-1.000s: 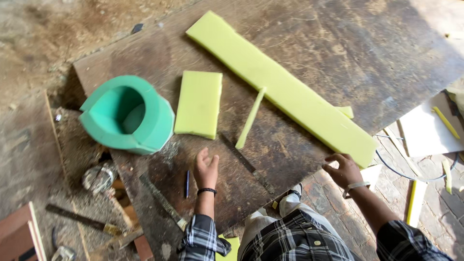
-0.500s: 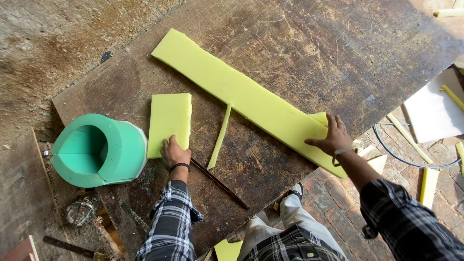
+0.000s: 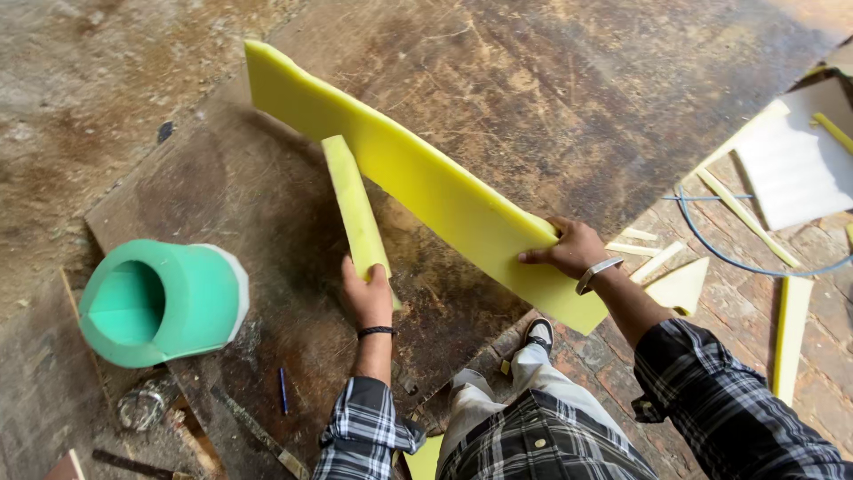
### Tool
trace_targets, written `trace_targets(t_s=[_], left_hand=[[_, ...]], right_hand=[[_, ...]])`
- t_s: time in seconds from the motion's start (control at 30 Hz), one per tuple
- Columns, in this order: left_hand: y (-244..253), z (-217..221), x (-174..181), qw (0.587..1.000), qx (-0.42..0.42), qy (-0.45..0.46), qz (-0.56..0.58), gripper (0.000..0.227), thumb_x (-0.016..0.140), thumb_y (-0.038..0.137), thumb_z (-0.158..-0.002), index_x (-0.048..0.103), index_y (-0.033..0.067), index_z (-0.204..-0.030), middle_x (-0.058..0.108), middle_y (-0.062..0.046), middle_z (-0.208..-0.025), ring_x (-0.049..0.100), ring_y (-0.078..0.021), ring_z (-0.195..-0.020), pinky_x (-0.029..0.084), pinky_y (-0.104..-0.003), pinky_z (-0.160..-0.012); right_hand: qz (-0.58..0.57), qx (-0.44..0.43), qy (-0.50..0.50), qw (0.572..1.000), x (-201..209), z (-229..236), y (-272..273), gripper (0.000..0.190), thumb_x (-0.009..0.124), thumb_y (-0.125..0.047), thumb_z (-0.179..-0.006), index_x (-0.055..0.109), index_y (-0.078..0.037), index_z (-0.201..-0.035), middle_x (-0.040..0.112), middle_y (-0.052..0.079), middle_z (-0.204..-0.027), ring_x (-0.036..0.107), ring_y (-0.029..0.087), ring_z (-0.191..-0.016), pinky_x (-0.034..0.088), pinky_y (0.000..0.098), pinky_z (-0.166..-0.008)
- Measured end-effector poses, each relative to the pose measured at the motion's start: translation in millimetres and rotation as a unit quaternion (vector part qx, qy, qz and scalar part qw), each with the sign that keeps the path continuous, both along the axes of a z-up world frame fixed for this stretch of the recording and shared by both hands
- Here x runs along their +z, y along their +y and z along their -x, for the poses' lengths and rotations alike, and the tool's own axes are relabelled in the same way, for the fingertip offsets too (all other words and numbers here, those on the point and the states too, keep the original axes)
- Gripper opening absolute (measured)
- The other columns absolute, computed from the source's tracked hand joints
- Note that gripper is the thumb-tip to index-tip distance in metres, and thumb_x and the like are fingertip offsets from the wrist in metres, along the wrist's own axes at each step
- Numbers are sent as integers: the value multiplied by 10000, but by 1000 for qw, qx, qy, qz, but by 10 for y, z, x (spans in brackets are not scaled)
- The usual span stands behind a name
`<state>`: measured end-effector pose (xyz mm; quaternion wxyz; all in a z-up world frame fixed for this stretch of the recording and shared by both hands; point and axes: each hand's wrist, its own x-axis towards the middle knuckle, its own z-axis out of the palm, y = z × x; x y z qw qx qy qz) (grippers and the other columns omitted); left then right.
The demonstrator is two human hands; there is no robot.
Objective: The person uses a spray gun to apply adhesive to wooden templates, then places them on a yellow foam sheet. Using a long metal blade, the person cuts the foam along the template edges to create shaped pieces. The cut foam pieces are then stacked and placed onto a wooden chair frame.
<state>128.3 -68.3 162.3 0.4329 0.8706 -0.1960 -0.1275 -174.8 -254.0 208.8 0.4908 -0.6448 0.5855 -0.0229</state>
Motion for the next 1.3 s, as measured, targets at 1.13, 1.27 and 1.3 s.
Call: trace_targets(t_s=[1.13,1.27,1.3], left_hand=[[-957,6133,-161,722,-606,324,-76,458,629,97,-864,576,-17,-1304,734,-101,-1087,714,-149,-921,582,-276,-802],[-1081,6605,-213,684,-537,483,-104,460,564,91,-863,596,-30,-1305,702,-80,-1065,685,-155,-893,573,-298,-761],[-1106,6687,-208,675,-523,505,-126,471,551,92,-859,596,-31,-1311,688,-78,-1046,669,-158,-873,566,-310,-736]], right_hand=[[10,-654,-401,642,-931,5421,2202,584,827,-265,-778,637,-25,-1276,729,101,-1110,702,250,-1024,587,428,-865],[-88,-635,-449,622,-1109,6089,1958,671,761,-401,-770,619,-50,-1325,725,135,-1151,693,300,-1072,567,493,-910],[-97,-632,-463,614,-1133,6190,1944,667,758,-400,-776,618,-47,-1324,723,143,-1144,691,309,-1068,565,504,-916]])
